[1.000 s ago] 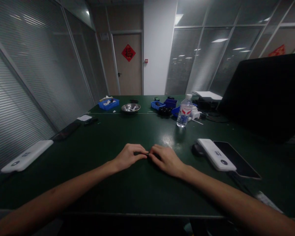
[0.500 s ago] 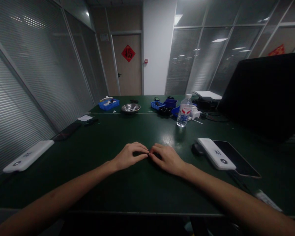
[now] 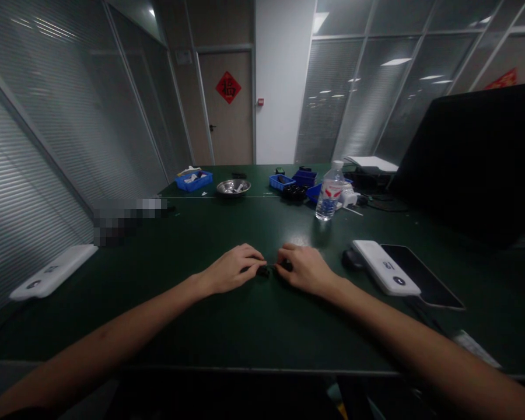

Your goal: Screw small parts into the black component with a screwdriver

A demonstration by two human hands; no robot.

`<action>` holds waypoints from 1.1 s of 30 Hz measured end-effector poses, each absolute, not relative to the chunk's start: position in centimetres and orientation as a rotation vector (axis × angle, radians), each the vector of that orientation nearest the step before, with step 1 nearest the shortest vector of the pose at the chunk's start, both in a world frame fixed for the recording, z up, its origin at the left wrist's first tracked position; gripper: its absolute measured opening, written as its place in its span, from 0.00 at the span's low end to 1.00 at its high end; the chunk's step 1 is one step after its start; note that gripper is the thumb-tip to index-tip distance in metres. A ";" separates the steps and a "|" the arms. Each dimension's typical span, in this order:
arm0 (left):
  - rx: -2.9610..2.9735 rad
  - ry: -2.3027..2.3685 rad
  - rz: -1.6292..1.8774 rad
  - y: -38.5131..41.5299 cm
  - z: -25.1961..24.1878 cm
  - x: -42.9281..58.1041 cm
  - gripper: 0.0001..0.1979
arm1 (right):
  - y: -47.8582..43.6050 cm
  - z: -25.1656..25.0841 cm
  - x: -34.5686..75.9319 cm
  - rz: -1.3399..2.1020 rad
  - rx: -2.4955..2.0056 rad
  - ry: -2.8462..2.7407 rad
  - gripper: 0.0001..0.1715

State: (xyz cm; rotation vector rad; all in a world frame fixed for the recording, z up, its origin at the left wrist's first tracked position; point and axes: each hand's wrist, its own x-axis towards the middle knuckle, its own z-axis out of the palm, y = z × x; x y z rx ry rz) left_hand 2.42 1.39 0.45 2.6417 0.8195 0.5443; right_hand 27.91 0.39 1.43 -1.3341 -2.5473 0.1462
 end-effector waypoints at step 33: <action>2.222 1.238 0.531 -3.0 0.8 3.6 0.12 | 1.3 0.7 28.3 0.240 -1.481 -2.406 0.10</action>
